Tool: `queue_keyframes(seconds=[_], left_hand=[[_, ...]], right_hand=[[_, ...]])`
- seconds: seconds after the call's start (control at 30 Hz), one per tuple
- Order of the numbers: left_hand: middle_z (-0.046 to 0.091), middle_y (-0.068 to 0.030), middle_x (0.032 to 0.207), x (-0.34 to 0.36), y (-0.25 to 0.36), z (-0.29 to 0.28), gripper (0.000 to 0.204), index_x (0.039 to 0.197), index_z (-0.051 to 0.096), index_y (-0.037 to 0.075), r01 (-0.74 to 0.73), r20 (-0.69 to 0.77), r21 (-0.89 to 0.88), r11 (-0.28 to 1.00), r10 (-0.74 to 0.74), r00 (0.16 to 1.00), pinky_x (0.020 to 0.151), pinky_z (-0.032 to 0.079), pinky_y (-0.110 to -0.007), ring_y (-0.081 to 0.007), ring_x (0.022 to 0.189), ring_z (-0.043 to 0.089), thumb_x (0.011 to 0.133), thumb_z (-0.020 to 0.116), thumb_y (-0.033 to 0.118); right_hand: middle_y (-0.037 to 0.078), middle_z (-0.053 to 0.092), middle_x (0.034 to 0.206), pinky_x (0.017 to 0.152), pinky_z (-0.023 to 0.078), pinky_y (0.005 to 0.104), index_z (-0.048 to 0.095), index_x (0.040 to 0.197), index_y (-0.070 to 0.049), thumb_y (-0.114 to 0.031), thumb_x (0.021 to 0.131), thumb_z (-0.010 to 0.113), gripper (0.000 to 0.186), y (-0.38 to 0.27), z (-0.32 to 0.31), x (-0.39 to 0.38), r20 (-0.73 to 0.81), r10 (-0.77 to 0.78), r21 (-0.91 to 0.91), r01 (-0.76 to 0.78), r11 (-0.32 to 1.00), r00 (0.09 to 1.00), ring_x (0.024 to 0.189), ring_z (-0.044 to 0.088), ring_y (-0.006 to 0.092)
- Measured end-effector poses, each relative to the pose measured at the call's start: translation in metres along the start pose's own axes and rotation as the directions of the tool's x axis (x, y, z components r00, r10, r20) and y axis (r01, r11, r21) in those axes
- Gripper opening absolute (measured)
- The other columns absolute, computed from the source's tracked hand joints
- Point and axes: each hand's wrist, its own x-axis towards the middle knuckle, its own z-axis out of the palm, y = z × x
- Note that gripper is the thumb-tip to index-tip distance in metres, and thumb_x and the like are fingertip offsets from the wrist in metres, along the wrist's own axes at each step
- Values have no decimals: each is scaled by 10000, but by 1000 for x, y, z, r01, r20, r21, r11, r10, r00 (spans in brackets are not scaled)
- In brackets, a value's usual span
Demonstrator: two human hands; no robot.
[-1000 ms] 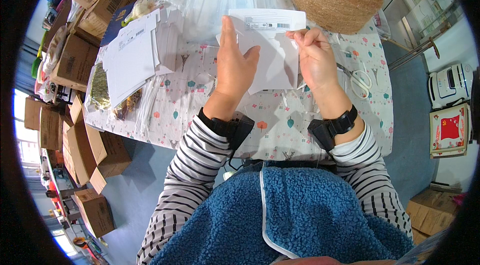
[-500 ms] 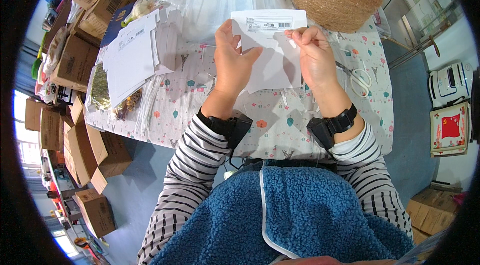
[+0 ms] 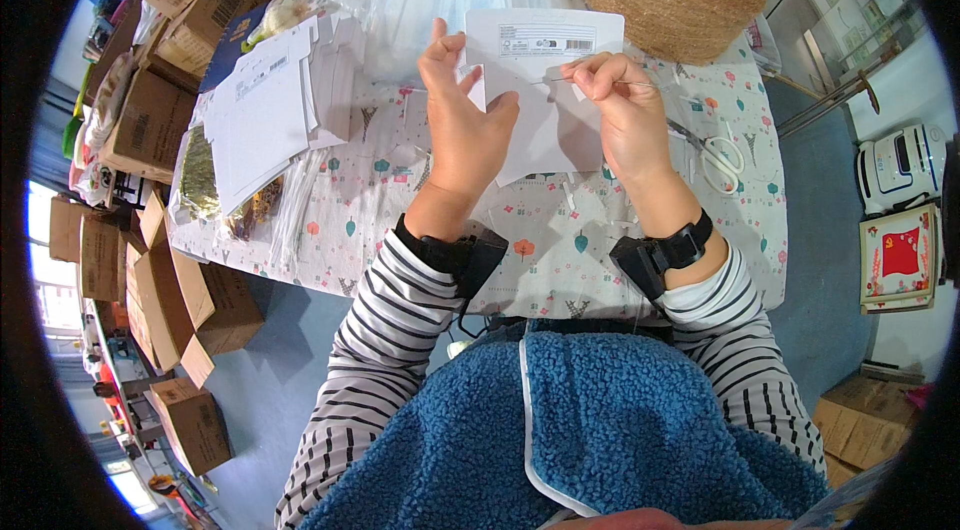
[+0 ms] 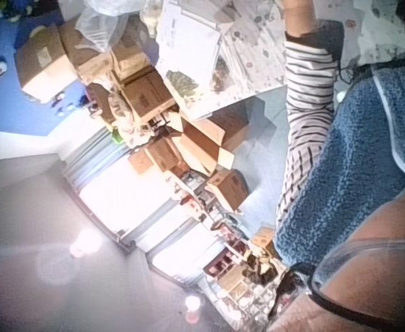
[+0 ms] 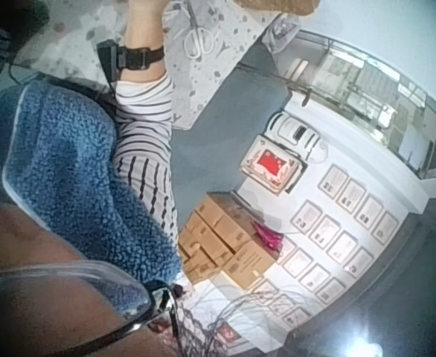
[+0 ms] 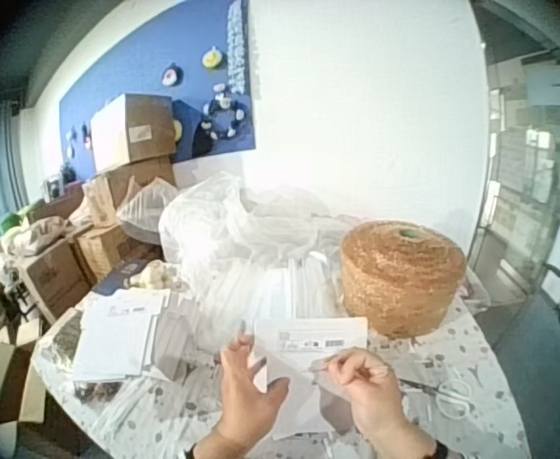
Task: The person repeatedly picks up white paper envelopes from a stack, threads a needle through pre-punched holes near the top edge, and places the sewn envelopes into a growing pile. The task is performed one at a time using a needle and thread.
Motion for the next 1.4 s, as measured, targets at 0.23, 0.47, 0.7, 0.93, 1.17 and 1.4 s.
queue_keyframes(seconds=[0.23, 0.47, 0.7, 0.93, 1.17, 1.4], left_hand=[[533, -224, 1366, 2, 6, -7, 609, 1251, 402, 8, -109, -48, 253, 961, 126, 991, 978, 491, -372, -253, 1178, 576, 740, 720, -86], [691, -115, 1153, 6, 8, -7, 354, 1239, 546, -35, 434, 283, -513, 741, -331, 900, 904, 516, -289, -172, 1029, 663, 898, 640, -48], [687, -121, 1180, 4, 4, -5, 318, 1227, 598, -31, 459, 279, -458, 761, -367, 887, 905, 520, -290, -174, 1021, 669, 910, 626, -34], [682, -122, 1145, 2, 9, -7, 360, 1255, 596, -45, 531, 386, -554, 641, -368, 846, 911, 512, -313, -192, 1018, 649, 900, 622, 4], [612, -114, 1307, 0, 23, -7, 601, 1499, 390, -14, 629, 498, -440, 640, -409, 765, 1007, 474, -327, -204, 1171, 597, 923, 561, -36], [539, -90, 1397, -5, 38, -1, 793, 1626, 172, 76, 319, 463, -398, 860, -112, 879, 1086, 407, -324, -163, 1260, 512, 932, 514, -98]], right_hand=[[43, 650, 931, 980, 469, 366, 560, 745, -91, 57, 935, 610, 246, 0, 2, 0, 27, 6, -44, -4, 999, 1000, 1017, 643, 197], [49, 669, 904, 969, 499, 338, 576, 754, -71, 42, 936, 622, 220, 2, -1, 0, 24, 23, -40, -22, 999, 999, 981, 654, 171], [51, 664, 904, 981, 487, 358, 579, 760, -78, 60, 922, 612, 215, 5, -8, 4, -12, 29, -3, -29, 1000, 1000, 984, 653, 188], [68, 668, 944, 1005, 462, 367, 554, 755, -97, 35, 942, 624, 239, 0, -15, 8, -76, 56, 65, -51, 997, 996, 1000, 640, 191], [68, 671, 949, 999, 467, 362, 560, 778, -94, 29, 953, 621, 223, -5, -5, 4, -66, 44, 80, -39, 996, 997, 1006, 639, 190], [54, 664, 969, 978, 470, 337, 569, 802, -90, 34, 958, 619, 206, -21, 10, 11, -77, -67, 63, 72, 995, 995, 998, 642, 169]])
